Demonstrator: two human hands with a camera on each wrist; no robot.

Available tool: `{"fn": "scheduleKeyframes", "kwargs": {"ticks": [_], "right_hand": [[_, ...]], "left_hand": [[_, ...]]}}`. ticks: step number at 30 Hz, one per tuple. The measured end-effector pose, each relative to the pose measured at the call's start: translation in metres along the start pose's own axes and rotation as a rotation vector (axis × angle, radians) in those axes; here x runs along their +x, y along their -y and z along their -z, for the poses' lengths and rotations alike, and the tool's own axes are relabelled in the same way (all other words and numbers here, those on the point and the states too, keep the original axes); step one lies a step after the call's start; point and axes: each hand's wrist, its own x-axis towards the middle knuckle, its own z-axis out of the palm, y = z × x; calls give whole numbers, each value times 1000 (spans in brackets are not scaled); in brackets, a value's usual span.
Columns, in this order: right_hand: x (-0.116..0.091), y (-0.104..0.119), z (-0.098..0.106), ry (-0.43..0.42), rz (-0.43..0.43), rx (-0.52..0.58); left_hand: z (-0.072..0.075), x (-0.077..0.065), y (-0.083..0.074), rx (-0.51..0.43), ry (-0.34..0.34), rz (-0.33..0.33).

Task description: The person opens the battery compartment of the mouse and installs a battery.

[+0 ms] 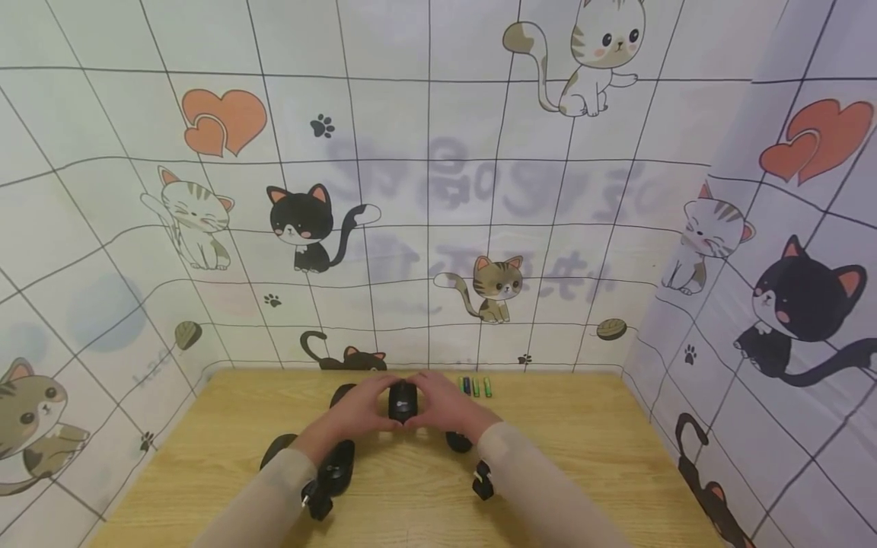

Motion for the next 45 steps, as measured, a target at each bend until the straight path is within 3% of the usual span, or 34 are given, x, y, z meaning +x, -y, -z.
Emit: {"fn": "scheduleKeyframes", "kwargs": {"ticks": [7, 14, 23, 34, 45], "right_hand": [[-19, -1, 0, -61, 78, -42], [-43, 7, 3, -97, 91, 0], [-74, 16, 5, -140, 142, 59], [-109, 24, -2, -200, 135, 93], [-131, 34, -10, -248, 139, 107]], "left_hand": [[-1, -11, -13, 9, -65, -78], [-5, -23, -25, 13, -103, -151], [-11, -41, -46, -52, -75, -134], [-24, -59, -67, -110, -83, -149], [-34, -78, -80, -269, -93, -117]]}}
